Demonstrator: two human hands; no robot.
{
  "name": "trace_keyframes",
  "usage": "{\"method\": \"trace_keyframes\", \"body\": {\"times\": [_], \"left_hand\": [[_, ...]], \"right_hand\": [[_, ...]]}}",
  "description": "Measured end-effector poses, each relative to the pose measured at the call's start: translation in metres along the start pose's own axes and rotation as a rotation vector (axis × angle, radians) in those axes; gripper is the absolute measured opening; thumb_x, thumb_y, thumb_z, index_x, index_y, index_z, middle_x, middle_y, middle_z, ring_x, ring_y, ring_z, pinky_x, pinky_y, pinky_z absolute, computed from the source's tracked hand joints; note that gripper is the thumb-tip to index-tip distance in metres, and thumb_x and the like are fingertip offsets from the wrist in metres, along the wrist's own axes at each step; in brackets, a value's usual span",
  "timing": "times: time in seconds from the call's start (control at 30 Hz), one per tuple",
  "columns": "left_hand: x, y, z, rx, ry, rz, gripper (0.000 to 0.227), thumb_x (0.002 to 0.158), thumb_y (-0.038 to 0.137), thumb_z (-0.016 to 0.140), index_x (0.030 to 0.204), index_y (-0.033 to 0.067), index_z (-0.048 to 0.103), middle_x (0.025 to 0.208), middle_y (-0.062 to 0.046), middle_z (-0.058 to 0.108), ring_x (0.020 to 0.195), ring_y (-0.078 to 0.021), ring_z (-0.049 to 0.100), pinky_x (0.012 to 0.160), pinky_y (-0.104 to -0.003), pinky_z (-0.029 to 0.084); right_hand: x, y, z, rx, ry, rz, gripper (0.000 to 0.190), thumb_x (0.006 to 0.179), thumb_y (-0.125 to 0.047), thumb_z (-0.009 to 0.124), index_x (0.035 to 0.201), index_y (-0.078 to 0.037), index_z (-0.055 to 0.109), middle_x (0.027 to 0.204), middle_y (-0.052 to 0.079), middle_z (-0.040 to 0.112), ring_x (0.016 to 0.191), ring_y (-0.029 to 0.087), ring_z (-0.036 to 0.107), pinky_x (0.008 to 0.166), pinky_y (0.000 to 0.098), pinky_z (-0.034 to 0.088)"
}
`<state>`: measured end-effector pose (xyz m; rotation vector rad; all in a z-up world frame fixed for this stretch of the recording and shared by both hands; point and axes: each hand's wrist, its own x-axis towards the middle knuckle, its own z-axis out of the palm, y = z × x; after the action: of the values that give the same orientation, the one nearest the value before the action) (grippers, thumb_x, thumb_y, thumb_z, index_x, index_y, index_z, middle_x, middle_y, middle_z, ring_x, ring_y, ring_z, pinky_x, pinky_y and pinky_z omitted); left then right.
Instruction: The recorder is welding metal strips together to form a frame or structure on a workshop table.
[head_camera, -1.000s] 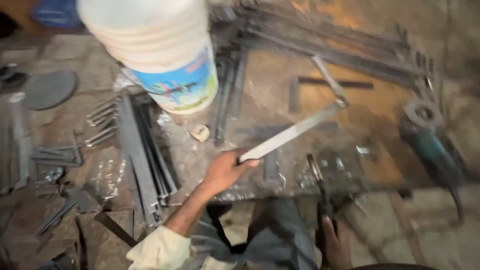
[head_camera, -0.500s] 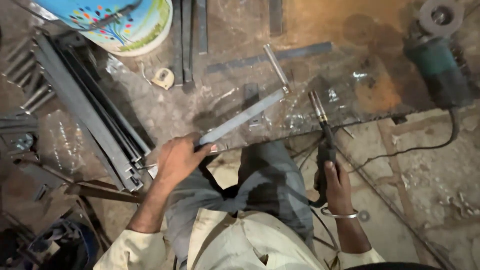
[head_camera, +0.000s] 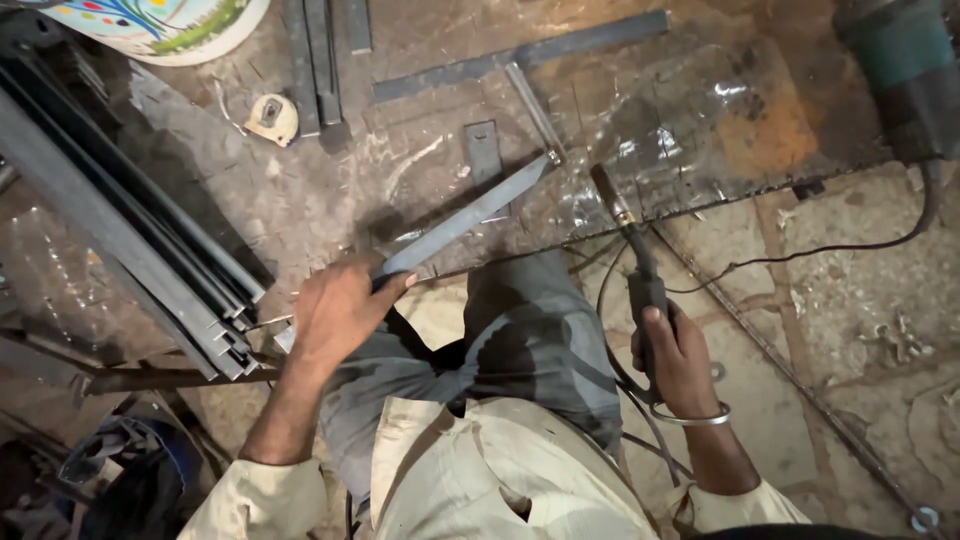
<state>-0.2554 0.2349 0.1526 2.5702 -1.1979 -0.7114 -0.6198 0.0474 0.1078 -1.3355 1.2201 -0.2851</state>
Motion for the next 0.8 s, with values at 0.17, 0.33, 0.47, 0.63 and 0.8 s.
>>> {"method": "trace_keyframes", "body": {"times": [0.17,0.33,0.47,0.63,0.8], "left_hand": [[0.0,0.005,0.0,0.043,-0.013,-0.025,0.047,0.087,0.051,0.073,0.091,0.0042,0.07,0.085,-0.021,0.071,0.083,-0.0409,0.07,0.073,-0.052,0.053],[-0.002,0.01,-0.005,0.03,0.014,0.018,0.042,0.088,0.047,0.074,0.099,0.007,0.072,0.085,-0.02,0.073,0.079,-0.0392,0.071,0.07,-0.051,0.054],[-0.003,0.013,-0.008,0.045,0.02,0.017,0.04,0.087,0.047,0.074,0.099,0.0082,0.073,0.084,-0.019,0.073,0.078,-0.0388,0.071,0.069,-0.051,0.054],[-0.003,0.012,-0.007,0.088,0.06,0.049,0.04,0.088,0.046,0.075,0.098,0.0078,0.073,0.079,-0.018,0.073,0.074,-0.039,0.071,0.066,-0.051,0.055],[-0.003,0.015,-0.01,0.113,0.027,0.022,0.04,0.088,0.046,0.075,0.099,0.008,0.073,0.077,-0.018,0.072,0.073,-0.0385,0.071,0.066,-0.05,0.055]], "right_hand": [[-0.001,-0.015,0.009,-0.084,-0.035,0.019,0.04,0.104,-0.04,0.051,0.107,0.0,0.058,0.062,0.003,0.055,0.049,0.011,0.052,0.045,0.0281,0.041],[0.007,-0.009,0.013,-0.12,-0.05,0.043,0.044,0.102,-0.044,0.053,0.108,0.0,0.061,0.064,0.002,0.056,0.051,0.01,0.053,0.047,0.0277,0.043],[0.009,-0.013,0.016,-0.119,-0.052,0.062,0.045,0.101,-0.045,0.053,0.109,-0.001,0.061,0.064,0.002,0.056,0.051,0.01,0.053,0.047,0.0275,0.043],[0.011,-0.018,0.017,-0.149,-0.048,0.034,0.044,0.103,-0.043,0.052,0.108,0.0,0.061,0.064,0.001,0.057,0.052,0.009,0.053,0.047,0.0274,0.043],[0.015,-0.02,0.02,-0.126,-0.06,0.045,0.04,0.102,-0.04,0.051,0.113,-0.002,0.061,0.063,0.001,0.056,0.05,0.01,0.051,0.046,0.0282,0.042]]}}
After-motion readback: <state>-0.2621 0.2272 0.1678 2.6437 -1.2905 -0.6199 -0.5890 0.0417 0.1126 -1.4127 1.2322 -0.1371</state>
